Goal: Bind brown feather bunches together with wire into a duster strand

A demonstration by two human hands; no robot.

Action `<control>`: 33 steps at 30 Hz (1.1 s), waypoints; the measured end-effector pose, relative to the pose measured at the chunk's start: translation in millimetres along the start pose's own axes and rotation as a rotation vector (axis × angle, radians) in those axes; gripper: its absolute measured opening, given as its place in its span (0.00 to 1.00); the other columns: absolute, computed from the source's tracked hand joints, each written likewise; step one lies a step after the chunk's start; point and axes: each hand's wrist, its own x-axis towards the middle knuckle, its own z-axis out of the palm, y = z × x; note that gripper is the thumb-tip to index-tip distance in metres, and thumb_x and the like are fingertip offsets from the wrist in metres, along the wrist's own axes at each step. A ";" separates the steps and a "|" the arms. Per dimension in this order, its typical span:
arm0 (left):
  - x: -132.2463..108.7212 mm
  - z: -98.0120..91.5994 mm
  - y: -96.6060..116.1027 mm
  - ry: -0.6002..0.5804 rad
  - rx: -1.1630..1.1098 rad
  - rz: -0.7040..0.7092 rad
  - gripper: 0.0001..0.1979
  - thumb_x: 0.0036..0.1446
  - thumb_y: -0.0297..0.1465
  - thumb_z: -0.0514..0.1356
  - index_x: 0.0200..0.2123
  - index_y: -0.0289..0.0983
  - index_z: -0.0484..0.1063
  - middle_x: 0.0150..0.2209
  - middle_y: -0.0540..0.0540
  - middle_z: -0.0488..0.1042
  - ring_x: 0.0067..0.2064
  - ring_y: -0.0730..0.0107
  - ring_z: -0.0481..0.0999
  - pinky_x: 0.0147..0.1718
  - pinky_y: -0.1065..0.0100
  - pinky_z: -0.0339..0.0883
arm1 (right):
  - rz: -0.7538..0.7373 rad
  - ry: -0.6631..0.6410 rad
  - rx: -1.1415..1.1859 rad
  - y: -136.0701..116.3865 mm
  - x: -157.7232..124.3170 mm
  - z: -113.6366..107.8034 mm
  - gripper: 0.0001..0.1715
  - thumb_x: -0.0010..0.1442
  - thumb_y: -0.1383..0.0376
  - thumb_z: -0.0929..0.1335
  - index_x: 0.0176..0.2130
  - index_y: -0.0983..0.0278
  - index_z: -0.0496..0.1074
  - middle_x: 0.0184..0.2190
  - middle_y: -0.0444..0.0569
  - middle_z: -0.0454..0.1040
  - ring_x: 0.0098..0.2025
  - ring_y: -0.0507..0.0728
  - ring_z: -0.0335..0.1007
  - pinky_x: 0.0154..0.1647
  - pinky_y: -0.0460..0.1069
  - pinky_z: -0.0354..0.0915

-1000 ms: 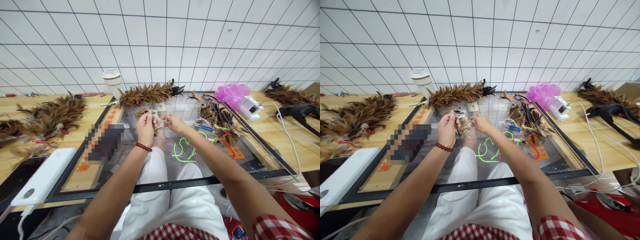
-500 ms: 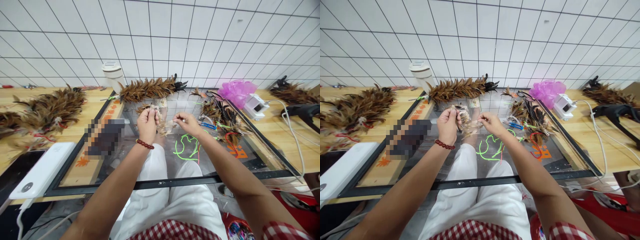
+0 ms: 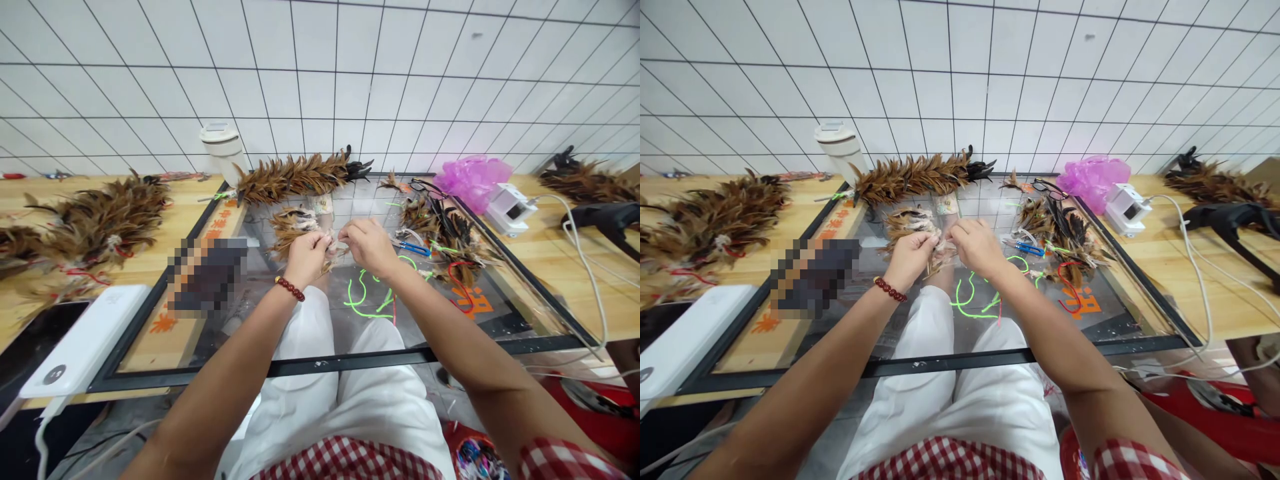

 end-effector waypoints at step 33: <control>4.5 0.7 -2.8 0.079 -0.426 -0.003 0.11 0.47 0.36 0.64 0.25 0.34 0.71 0.22 0.52 0.69 0.21 0.79 0.65 0.22 0.75 0.60 | 0.623 0.127 1.345 -32.6 14.8 7.3 0.19 0.47 0.51 0.72 0.27 0.65 0.73 0.20 0.41 0.69 0.24 0.48 0.60 0.29 0.45 0.59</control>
